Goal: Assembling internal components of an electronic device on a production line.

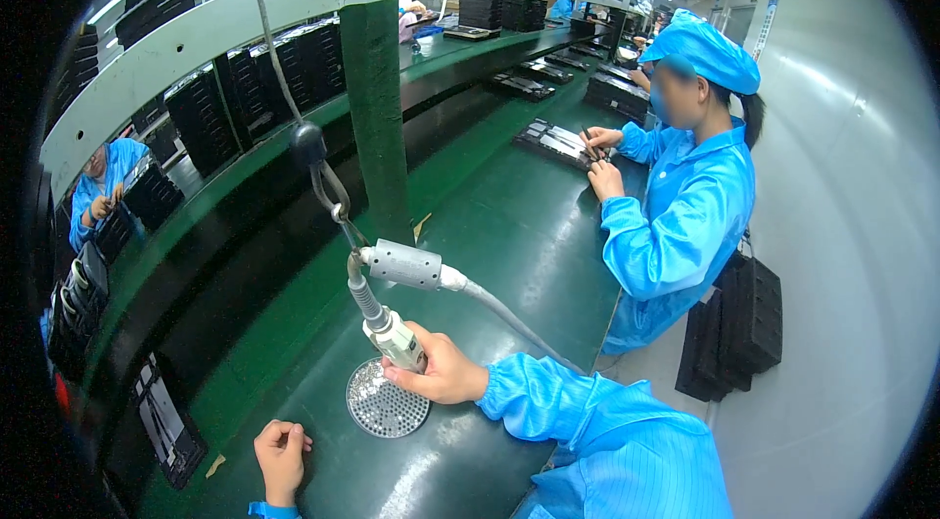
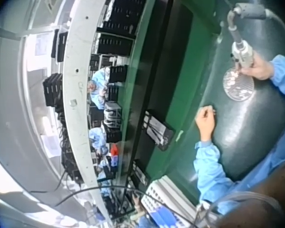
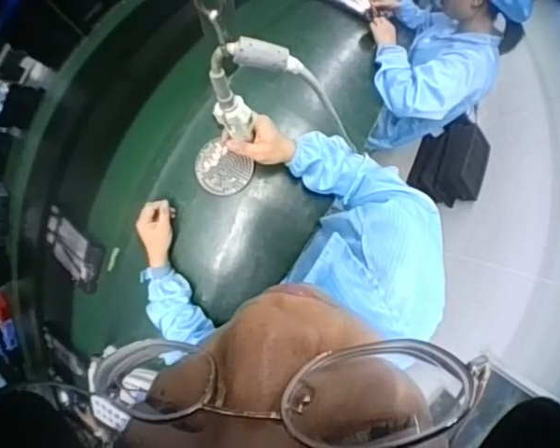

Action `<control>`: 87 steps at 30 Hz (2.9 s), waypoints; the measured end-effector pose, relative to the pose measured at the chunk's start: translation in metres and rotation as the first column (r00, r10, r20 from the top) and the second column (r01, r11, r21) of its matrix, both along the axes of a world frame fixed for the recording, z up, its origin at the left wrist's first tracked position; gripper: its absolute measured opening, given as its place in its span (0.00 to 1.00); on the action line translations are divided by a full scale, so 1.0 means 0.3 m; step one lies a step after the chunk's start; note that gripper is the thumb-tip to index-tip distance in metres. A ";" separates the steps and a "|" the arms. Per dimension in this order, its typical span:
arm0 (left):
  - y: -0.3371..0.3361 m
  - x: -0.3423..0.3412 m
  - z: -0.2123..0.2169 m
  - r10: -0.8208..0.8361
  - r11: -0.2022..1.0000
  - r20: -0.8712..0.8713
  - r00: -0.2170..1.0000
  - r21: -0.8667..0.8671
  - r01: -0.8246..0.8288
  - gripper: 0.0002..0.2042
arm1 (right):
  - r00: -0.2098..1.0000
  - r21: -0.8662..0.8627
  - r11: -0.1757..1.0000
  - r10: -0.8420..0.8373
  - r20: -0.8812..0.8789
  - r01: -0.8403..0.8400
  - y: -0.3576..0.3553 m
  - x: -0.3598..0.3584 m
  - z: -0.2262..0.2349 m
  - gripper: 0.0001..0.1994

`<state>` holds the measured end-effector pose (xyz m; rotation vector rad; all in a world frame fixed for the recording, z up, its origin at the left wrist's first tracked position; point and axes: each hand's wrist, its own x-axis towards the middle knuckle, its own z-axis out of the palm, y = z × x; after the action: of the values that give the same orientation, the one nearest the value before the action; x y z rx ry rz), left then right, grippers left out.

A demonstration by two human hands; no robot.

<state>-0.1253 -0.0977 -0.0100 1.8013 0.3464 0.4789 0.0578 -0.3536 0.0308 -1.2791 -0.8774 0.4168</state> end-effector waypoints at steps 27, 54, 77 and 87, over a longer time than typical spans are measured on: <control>-0.004 -0.004 -0.005 0.006 1.000 -0.013 1.000 0.014 -0.005 0.06 | 0.999 -0.017 1.000 -0.022 0.048 0.023 -0.001 -0.005 -0.004 0.21; -0.002 -0.001 0.009 -0.001 1.000 -0.013 1.000 0.021 0.001 0.06 | 0.999 -0.037 0.999 -0.018 0.040 0.019 0.000 -0.006 -0.005 0.20; -0.019 0.002 0.033 -0.007 1.000 -0.032 0.999 0.027 0.008 0.08 | 0.999 -0.011 0.999 -0.045 0.012 0.045 -0.001 -0.012 0.002 0.20; -0.010 -0.010 0.032 -0.007 0.999 -0.037 0.999 0.036 0.008 0.07 | 1.000 -0.009 1.000 -0.009 -0.014 0.009 0.005 -0.025 -0.002 0.20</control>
<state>-0.1284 -0.1008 -0.0004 1.8473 0.3581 0.4495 0.0502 -0.3521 0.0304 -1.2861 -0.8590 0.4224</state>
